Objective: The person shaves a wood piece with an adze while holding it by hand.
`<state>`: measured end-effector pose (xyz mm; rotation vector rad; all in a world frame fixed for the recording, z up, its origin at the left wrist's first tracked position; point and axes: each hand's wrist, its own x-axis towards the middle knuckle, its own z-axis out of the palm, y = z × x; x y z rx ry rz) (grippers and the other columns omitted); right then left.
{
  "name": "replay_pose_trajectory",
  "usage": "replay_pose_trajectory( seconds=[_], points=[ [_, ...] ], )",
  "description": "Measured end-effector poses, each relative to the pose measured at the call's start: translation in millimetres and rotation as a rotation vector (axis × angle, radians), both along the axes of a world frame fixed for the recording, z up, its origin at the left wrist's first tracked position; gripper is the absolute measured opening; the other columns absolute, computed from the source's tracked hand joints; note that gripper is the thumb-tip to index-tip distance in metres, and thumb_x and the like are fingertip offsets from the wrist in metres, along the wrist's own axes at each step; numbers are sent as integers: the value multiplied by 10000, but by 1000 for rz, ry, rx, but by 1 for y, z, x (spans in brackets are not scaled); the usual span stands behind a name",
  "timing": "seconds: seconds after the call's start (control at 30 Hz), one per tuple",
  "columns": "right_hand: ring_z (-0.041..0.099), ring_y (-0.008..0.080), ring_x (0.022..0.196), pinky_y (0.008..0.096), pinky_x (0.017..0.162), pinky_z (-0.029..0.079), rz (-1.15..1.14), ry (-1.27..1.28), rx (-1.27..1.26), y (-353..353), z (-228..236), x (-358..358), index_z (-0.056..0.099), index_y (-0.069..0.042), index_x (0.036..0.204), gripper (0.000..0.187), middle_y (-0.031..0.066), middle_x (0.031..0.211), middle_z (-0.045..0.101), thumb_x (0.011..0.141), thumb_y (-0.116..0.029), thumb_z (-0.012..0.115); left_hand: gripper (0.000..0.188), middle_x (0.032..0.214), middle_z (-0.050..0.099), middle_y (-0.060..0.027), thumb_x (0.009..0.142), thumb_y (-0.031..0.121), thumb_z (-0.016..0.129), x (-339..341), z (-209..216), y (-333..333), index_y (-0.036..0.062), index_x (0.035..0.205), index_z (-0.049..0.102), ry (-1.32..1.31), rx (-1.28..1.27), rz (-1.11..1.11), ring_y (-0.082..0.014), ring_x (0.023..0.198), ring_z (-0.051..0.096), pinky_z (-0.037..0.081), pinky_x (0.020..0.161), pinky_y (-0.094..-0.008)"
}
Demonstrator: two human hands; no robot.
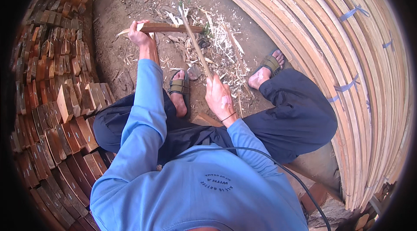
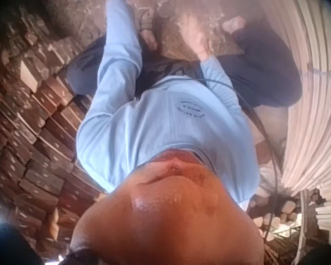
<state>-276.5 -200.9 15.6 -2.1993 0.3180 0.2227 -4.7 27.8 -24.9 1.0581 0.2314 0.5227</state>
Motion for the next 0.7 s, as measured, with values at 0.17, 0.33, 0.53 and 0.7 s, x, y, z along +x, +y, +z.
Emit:
replay_pose_trajectory(
  seconds=[0.17,0.33,0.53,0.7],
  points=[
    [609,427,622,521,557,435,55,26,-66,1,-12,4,554,3,947,221,230,637,575,971,-206,489,337,691,636,-134,955,159,390,2,-3,2,2,726,581,-3,68,12,-239,694,639,495,728,-364],
    [624,419,670,510,589,448,-74,-103,-20,-1,-12,6,559,4,949,208,232,659,583,966,-184,471,291,702,599,-141,959,158,391,0,-5,5,7,762,543,-8,1,0,-259,701,614,514,735,-392],
    [617,466,745,529,667,471,130,172,-1,1,-15,3,563,65,890,283,293,727,601,956,-197,475,367,713,653,-142,971,167,387,0,0,1,-5,717,587,29,-91,18,-228,696,632,494,739,-354],
    [608,472,776,529,702,465,62,185,-1,7,-24,-3,559,74,901,273,298,761,602,951,-181,473,370,714,654,-134,976,175,389,2,4,-7,0,716,586,-41,82,0,-216,683,633,504,729,-353]
  ],
)
